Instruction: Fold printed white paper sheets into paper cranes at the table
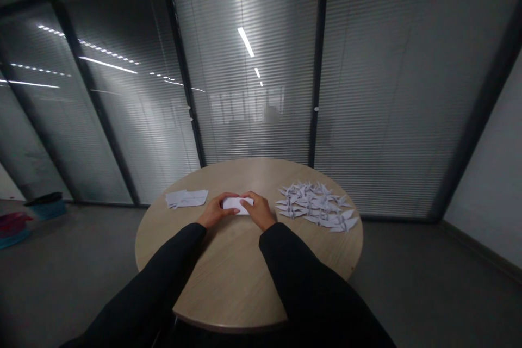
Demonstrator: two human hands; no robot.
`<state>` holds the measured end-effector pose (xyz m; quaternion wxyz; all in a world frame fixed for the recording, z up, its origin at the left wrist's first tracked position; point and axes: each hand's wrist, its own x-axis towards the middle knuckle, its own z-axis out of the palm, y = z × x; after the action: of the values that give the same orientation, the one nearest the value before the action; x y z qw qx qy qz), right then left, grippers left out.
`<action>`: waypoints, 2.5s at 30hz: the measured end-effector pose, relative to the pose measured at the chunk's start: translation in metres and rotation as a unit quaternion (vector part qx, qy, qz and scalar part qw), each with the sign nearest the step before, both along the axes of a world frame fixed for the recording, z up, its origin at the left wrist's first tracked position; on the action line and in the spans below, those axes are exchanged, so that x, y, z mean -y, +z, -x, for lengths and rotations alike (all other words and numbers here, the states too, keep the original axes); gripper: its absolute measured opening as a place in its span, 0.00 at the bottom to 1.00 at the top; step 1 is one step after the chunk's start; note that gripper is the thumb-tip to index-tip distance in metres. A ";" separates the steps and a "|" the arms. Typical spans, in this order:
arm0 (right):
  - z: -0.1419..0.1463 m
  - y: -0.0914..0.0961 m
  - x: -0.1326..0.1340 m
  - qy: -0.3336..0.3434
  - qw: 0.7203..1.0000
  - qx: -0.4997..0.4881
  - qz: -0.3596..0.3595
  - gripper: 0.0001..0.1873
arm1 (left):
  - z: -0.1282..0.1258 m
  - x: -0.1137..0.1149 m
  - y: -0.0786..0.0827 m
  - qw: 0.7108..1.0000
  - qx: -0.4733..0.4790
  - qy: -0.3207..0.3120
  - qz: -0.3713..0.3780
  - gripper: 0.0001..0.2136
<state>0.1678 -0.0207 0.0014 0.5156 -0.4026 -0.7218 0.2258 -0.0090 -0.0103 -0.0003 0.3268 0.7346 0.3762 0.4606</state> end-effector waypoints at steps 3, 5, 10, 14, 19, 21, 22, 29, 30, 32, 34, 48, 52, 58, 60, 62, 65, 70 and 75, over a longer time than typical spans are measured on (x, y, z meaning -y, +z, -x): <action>0.000 0.001 0.001 -0.002 1.000 -0.004 -0.003 0.12 | 0.000 0.001 0.001 1.000 0.003 0.002 -0.004 0.23; 0.000 0.001 0.002 -0.003 1.000 -0.001 -0.004 0.12 | 0.000 0.002 0.003 1.000 0.006 0.005 -0.005 0.23; 0.000 -0.001 0.000 -0.009 1.000 0.009 -0.005 0.13 | -0.001 0.003 0.004 0.999 0.004 0.037 -0.014 0.20; 0.000 -0.003 -0.003 -0.014 1.000 0.012 -0.004 0.13 | -0.001 0.000 0.000 0.999 0.018 0.038 -0.019 0.18; -0.001 -0.003 -0.005 -0.009 1.000 0.005 -0.017 0.14 | 0.001 -0.004 0.000 0.997 0.041 0.069 -0.011 0.19; -0.002 -0.003 -0.005 -0.011 1.000 0.001 -0.019 0.14 | 0.001 -0.003 0.002 0.995 0.047 0.082 -0.014 0.20; -0.002 -0.003 -0.005 -0.011 1.000 -0.002 -0.019 0.14 | 0.001 -0.002 0.003 0.995 0.051 0.085 -0.013 0.20; -0.002 -0.003 -0.006 -0.018 1.000 -0.008 -0.014 0.14 | 0.003 -0.004 0.001 0.993 0.072 0.088 -0.011 0.19; -0.002 -0.003 -0.006 -0.021 1.000 -0.009 -0.012 0.14 | 0.004 -0.006 0.000 0.993 0.075 0.089 -0.011 0.19; -0.003 -0.003 -0.006 -0.023 1.000 -0.011 -0.009 0.14 | 0.006 -0.008 -0.002 0.993 0.081 0.089 -0.008 0.19; -0.003 -0.003 -0.006 -0.025 1.000 -0.009 -0.008 0.14 | 0.007 -0.009 -0.003 0.992 0.088 0.088 -0.006 0.19; -0.003 -0.003 -0.006 -0.049 0.999 -0.002 -0.006 0.15 | 0.005 -0.006 0.000 0.992 0.098 0.083 -0.015 0.18; -0.003 -0.004 -0.007 -0.050 0.999 -0.004 -0.007 0.16 | 0.005 -0.006 0.000 0.990 0.115 0.076 -0.018 0.21; -0.003 -0.002 -0.005 -0.038 0.999 -0.025 0.009 0.16 | 0.006 -0.006 0.000 0.991 0.107 0.079 -0.033 0.21; -0.003 -0.002 -0.005 -0.020 0.999 -0.046 0.021 0.16 | 0.008 -0.007 -0.001 0.991 0.099 0.084 -0.037 0.19; -0.002 -0.001 -0.004 -0.003 0.997 -0.064 0.033 0.16 | 0.009 -0.007 -0.001 0.992 0.093 0.084 -0.033 0.18; -0.002 -0.002 -0.005 0.005 0.996 -0.076 0.038 0.16 | 0.009 -0.007 -0.001 0.992 0.092 0.084 -0.029 0.18; -0.002 -0.005 -0.008 -0.002 0.995 -0.089 0.045 0.17 | 0.009 -0.007 0.000 0.991 0.090 0.091 -0.035 0.17; -0.001 -0.005 -0.011 -0.001 0.993 -0.106 0.051 0.16 | 0.010 -0.008 -0.001 0.992 0.092 0.080 -0.039 0.16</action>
<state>0.1690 -0.0099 -0.0038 0.5687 -0.4028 -0.6501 0.3029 -0.0191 -0.0024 -0.0015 0.2934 0.6686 0.3842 0.5650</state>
